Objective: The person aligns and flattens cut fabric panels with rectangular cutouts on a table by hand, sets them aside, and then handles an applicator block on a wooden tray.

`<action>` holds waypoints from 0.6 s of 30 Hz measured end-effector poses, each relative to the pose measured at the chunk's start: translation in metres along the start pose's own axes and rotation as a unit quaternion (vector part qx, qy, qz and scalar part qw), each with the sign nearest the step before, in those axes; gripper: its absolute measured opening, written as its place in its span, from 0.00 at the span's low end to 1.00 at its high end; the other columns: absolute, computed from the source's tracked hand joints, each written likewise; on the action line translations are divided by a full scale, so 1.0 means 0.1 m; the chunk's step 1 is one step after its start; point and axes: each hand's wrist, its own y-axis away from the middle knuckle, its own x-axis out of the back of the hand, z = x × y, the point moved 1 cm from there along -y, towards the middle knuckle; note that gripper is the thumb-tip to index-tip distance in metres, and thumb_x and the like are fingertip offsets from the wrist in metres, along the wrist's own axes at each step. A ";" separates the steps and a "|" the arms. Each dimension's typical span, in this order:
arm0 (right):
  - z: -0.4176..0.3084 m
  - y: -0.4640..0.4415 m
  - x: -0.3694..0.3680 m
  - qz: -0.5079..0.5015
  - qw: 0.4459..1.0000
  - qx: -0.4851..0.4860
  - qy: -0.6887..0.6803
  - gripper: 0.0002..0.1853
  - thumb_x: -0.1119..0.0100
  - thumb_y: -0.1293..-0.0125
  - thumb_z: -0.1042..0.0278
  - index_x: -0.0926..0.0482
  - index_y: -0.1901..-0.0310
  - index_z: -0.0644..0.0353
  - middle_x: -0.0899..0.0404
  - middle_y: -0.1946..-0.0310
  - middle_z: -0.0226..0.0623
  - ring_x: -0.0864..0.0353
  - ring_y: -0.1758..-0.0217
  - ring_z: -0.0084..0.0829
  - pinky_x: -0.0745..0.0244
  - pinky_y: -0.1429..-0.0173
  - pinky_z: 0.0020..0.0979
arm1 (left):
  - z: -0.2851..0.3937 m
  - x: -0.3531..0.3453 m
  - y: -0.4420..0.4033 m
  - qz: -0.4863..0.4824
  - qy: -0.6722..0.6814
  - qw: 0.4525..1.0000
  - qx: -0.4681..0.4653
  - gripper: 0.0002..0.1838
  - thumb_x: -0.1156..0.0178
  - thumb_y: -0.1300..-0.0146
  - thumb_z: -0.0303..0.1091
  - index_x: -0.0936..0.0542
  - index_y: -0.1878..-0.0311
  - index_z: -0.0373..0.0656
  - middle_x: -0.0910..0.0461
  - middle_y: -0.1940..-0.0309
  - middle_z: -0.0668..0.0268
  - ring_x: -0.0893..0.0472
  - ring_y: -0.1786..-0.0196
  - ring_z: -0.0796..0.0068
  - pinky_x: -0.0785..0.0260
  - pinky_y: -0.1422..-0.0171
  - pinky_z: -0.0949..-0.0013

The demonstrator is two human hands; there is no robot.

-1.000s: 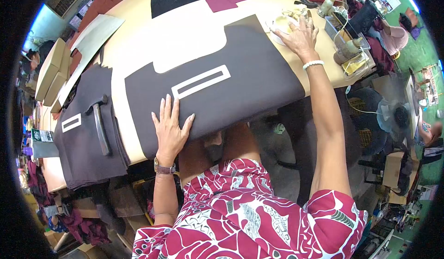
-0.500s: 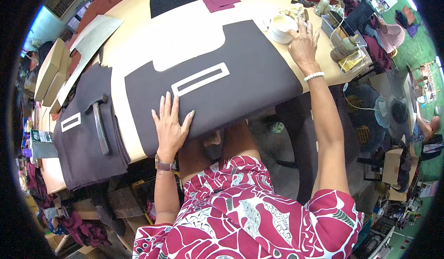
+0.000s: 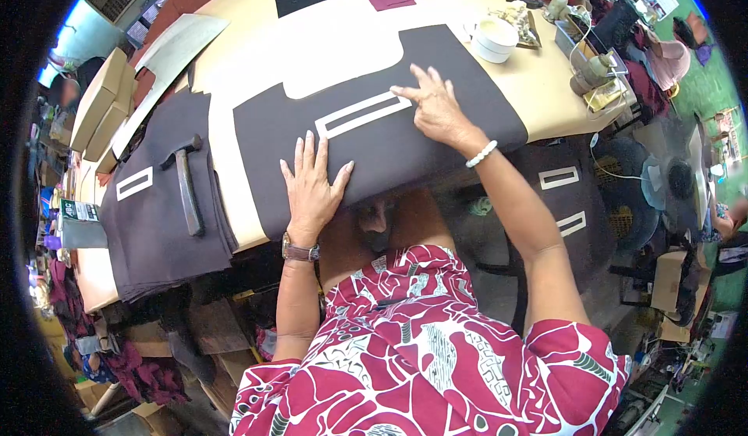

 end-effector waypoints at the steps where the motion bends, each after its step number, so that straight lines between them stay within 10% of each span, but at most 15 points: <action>1: -0.02 0.01 -0.07 -0.027 0.998 -0.029 -0.046 0.30 0.57 0.45 0.82 0.25 0.43 0.41 0.49 0.31 0.50 0.55 0.28 0.56 0.63 0.29 0.61 | 0.00 0.00 0.00 0.000 -0.001 1.000 0.000 0.35 0.49 0.38 0.56 0.38 0.33 0.42 0.45 0.31 0.54 0.48 0.28 0.56 0.60 0.30 0.38; 11: -0.26 0.03 -0.27 -0.051 0.913 -0.038 0.403 0.27 0.57 0.35 0.67 0.40 0.33 0.57 0.54 0.29 0.43 0.60 0.26 0.51 0.69 0.28 0.60 | -0.01 -0.03 0.00 0.011 0.007 1.000 -0.004 0.36 0.50 0.38 0.56 0.37 0.34 0.41 0.44 0.31 0.53 0.47 0.28 0.55 0.60 0.30 0.37; 18: -0.41 0.11 -0.22 -0.072 0.881 -0.021 0.467 0.27 0.56 0.37 0.67 0.38 0.35 0.60 0.54 0.29 0.43 0.59 0.26 0.48 0.66 0.28 0.58 | -0.01 -0.04 0.00 0.018 0.009 1.000 -0.008 0.36 0.50 0.38 0.57 0.38 0.34 0.41 0.44 0.31 0.52 0.47 0.28 0.55 0.59 0.31 0.37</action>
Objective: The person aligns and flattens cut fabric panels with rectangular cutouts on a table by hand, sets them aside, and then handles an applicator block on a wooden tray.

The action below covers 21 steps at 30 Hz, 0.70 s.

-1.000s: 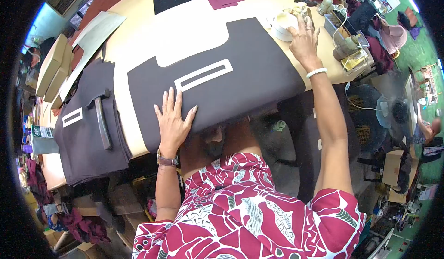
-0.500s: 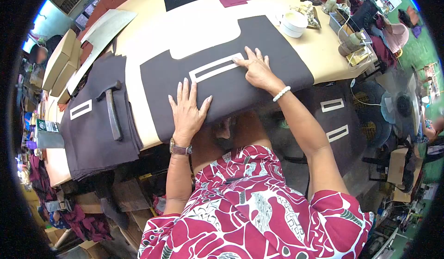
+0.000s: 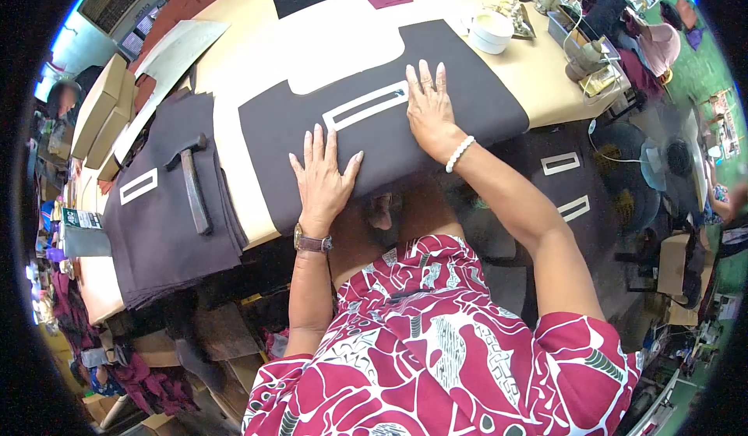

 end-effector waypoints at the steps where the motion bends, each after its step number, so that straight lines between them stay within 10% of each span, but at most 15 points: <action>1: 0.03 -0.04 -0.02 -0.006 1.000 -0.003 -0.001 0.27 0.56 0.37 0.67 0.39 0.34 0.59 0.54 0.29 0.42 0.59 0.26 0.48 0.66 0.28 0.58 | -0.01 -0.01 0.00 0.001 0.000 1.000 -0.001 0.37 0.50 0.38 0.57 0.38 0.34 0.40 0.44 0.31 0.52 0.47 0.28 0.55 0.59 0.31 0.38; 21: -0.20 -0.11 0.07 0.019 0.997 0.060 -0.038 0.32 0.56 0.35 0.65 0.50 0.29 0.47 0.52 0.29 0.39 0.54 0.27 0.48 0.65 0.28 0.58 | -0.64 0.33 0.24 0.027 -0.010 0.996 0.086 0.33 0.48 0.36 0.49 0.39 0.34 0.37 0.42 0.33 0.50 0.45 0.30 0.50 0.54 0.33 0.37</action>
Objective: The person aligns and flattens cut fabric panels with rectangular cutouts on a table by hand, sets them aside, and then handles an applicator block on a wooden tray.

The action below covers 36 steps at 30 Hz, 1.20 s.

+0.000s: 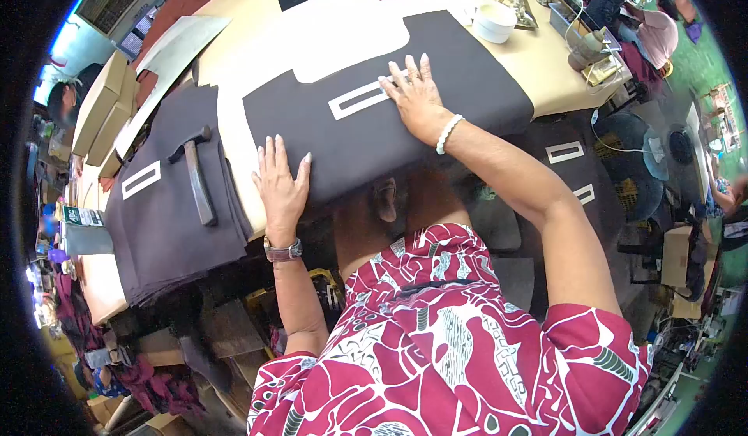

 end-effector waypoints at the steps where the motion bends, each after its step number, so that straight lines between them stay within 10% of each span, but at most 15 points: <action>1: -0.06 -0.02 0.01 0.011 1.000 0.004 -0.005 0.31 0.56 0.35 0.65 0.49 0.30 0.48 0.52 0.29 0.39 0.54 0.27 0.49 0.66 0.28 0.58 | 0.01 -0.01 0.01 0.000 -0.002 1.000 -0.003 0.33 0.48 0.36 0.49 0.39 0.34 0.37 0.42 0.33 0.50 0.45 0.30 0.50 0.54 0.33 0.37; 24: -0.59 -0.23 0.35 0.037 0.992 0.104 0.065 0.33 0.57 0.34 0.61 0.52 0.29 0.51 0.56 0.28 0.39 0.57 0.25 0.48 0.66 0.29 0.60 | 0.08 -0.21 0.15 0.038 -0.058 0.997 -0.033 0.27 0.54 0.33 0.45 0.35 0.37 0.35 0.38 0.35 0.52 0.43 0.31 0.51 0.51 0.34 0.38; 30: -0.46 -0.16 0.21 0.080 0.974 0.180 -0.114 0.33 0.54 0.39 0.71 0.46 0.30 0.43 0.55 0.28 0.40 0.57 0.25 0.49 0.63 0.29 0.61 | 0.07 -0.24 0.14 0.047 -0.073 0.996 -0.032 0.27 0.53 0.34 0.44 0.34 0.38 0.35 0.37 0.35 0.54 0.41 0.31 0.54 0.49 0.35 0.40; 34: -0.11 -0.15 0.30 -0.062 0.872 0.229 -0.427 0.35 0.58 0.50 0.87 0.31 0.38 0.46 0.56 0.28 0.46 0.61 0.25 0.52 0.62 0.29 0.59 | 0.07 -0.18 0.10 0.035 -0.059 0.997 -0.034 0.27 0.50 0.36 0.45 0.31 0.40 0.35 0.35 0.37 0.54 0.40 0.33 0.54 0.48 0.35 0.41; 36: 0.10 -0.34 -0.19 0.090 0.809 0.174 -0.555 0.33 0.59 0.48 0.87 0.29 0.40 0.48 0.51 0.30 0.49 0.58 0.25 0.50 0.60 0.26 0.50 | 0.05 -0.10 0.06 0.021 -0.052 0.998 -0.040 0.27 0.48 0.37 0.45 0.30 0.42 0.35 0.33 0.39 0.53 0.37 0.34 0.54 0.46 0.35 0.45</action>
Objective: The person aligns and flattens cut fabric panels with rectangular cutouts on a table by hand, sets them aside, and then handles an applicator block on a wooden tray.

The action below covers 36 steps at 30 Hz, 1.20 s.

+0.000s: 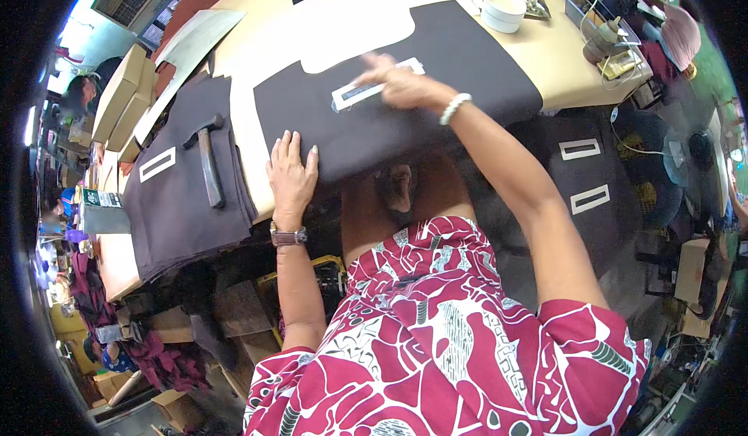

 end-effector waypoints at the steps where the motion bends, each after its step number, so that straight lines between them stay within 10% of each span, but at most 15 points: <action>1: 0.12 0.09 0.13 0.083 0.995 -0.048 -0.002 0.30 0.59 0.47 0.85 0.27 0.42 0.48 0.46 0.32 0.50 0.53 0.27 0.48 0.57 0.27 0.50 | -0.05 0.04 -0.05 -0.001 0.050 0.999 0.008 0.27 0.46 0.38 0.44 0.30 0.42 0.34 0.31 0.41 0.52 0.35 0.36 0.53 0.44 0.35 0.49; 9: 0.70 0.72 0.83 0.238 0.811 -0.449 0.289 0.27 0.43 0.43 0.66 0.33 0.40 0.58 0.26 0.47 0.50 0.28 0.43 0.44 0.35 0.41 0.49 | -0.40 -0.07 -0.43 0.124 -0.050 0.983 0.123 0.21 0.40 0.42 0.46 0.24 0.57 0.35 0.24 0.58 0.53 0.25 0.54 0.52 0.34 0.47 0.56; 17: 0.81 0.46 0.91 0.369 0.884 -0.287 0.015 0.35 0.45 0.54 0.72 0.38 0.39 0.62 0.23 0.57 0.55 0.23 0.52 0.50 0.30 0.44 0.40 | -0.48 0.08 -0.83 0.197 0.285 0.927 0.142 0.12 0.48 0.35 0.28 0.27 0.53 0.31 0.20 0.65 0.53 0.21 0.63 0.65 0.30 0.56 0.64; 24: 1.10 0.29 0.84 0.360 0.879 -0.255 -0.179 0.38 0.34 0.56 0.71 0.39 0.42 0.73 0.23 0.58 0.50 0.23 0.53 0.42 0.30 0.45 0.35 | -0.50 0.38 -0.80 0.211 0.528 0.815 0.112 0.31 0.58 0.42 0.10 0.39 0.33 0.39 0.34 0.37 0.54 0.30 0.40 0.68 0.40 0.34 0.69; 29: 0.65 0.60 0.90 0.350 0.889 -0.198 -0.219 0.42 0.39 0.53 0.80 0.47 0.35 0.75 0.33 0.43 0.50 0.27 0.57 0.26 0.28 0.58 0.24 | -0.41 0.61 -0.53 0.003 0.604 0.778 0.170 0.22 0.59 0.39 0.15 0.28 0.42 0.32 0.27 0.44 0.54 0.26 0.45 0.71 0.36 0.38 0.72; 36: 0.42 2.57 1.02 0.520 0.770 -0.225 -0.292 0.39 0.42 0.46 0.80 0.48 0.33 0.68 0.32 0.41 0.49 0.32 0.40 0.32 0.35 0.38 0.28 | 0.46 0.85 -0.27 -0.100 0.647 0.752 0.074 0.26 0.57 0.42 0.16 0.33 0.37 0.33 0.27 0.44 0.57 0.22 0.56 0.77 0.31 0.51 0.78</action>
